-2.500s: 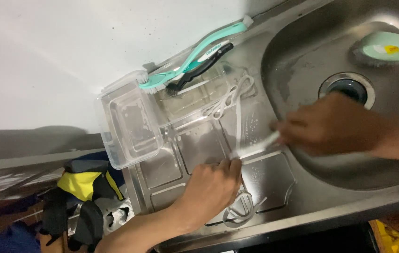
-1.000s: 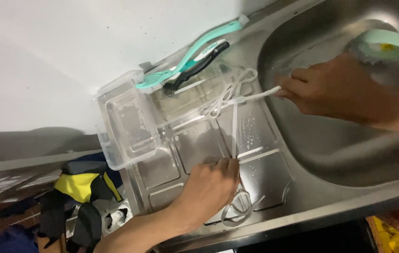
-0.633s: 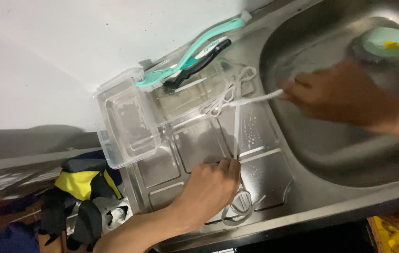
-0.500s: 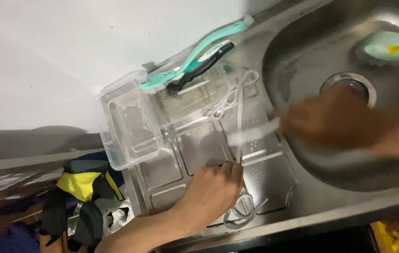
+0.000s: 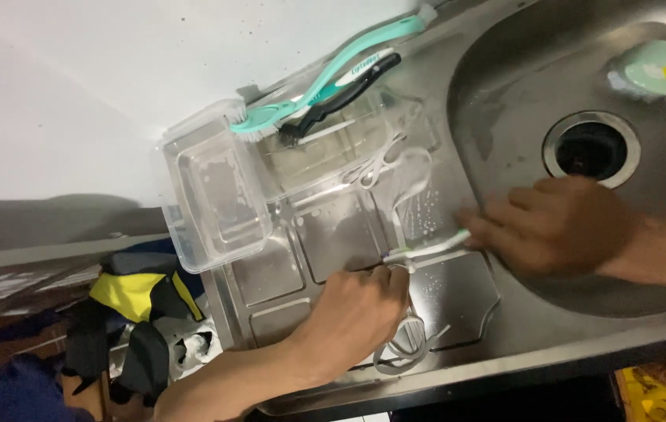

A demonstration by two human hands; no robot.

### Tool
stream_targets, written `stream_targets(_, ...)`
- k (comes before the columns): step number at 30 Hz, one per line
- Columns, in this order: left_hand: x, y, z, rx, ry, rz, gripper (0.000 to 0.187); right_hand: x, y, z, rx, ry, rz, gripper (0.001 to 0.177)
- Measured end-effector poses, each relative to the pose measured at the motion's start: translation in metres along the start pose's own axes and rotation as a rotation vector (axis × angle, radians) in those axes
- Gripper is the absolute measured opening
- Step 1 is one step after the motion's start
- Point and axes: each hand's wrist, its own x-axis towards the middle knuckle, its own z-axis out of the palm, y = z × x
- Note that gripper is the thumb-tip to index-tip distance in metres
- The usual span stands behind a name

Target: A person is cleaning white shoelaces by scrubbing them with a toothbrush and soapy water on a metal draining board next to a sink.

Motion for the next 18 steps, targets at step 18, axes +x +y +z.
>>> stream_targets(18, 0.000, 0.007, -0.001, -0.060, 0.081, 0.013, 0.006, 0.009, 0.034, 0.012, -0.082, -0.274, 0.218, 0.024)
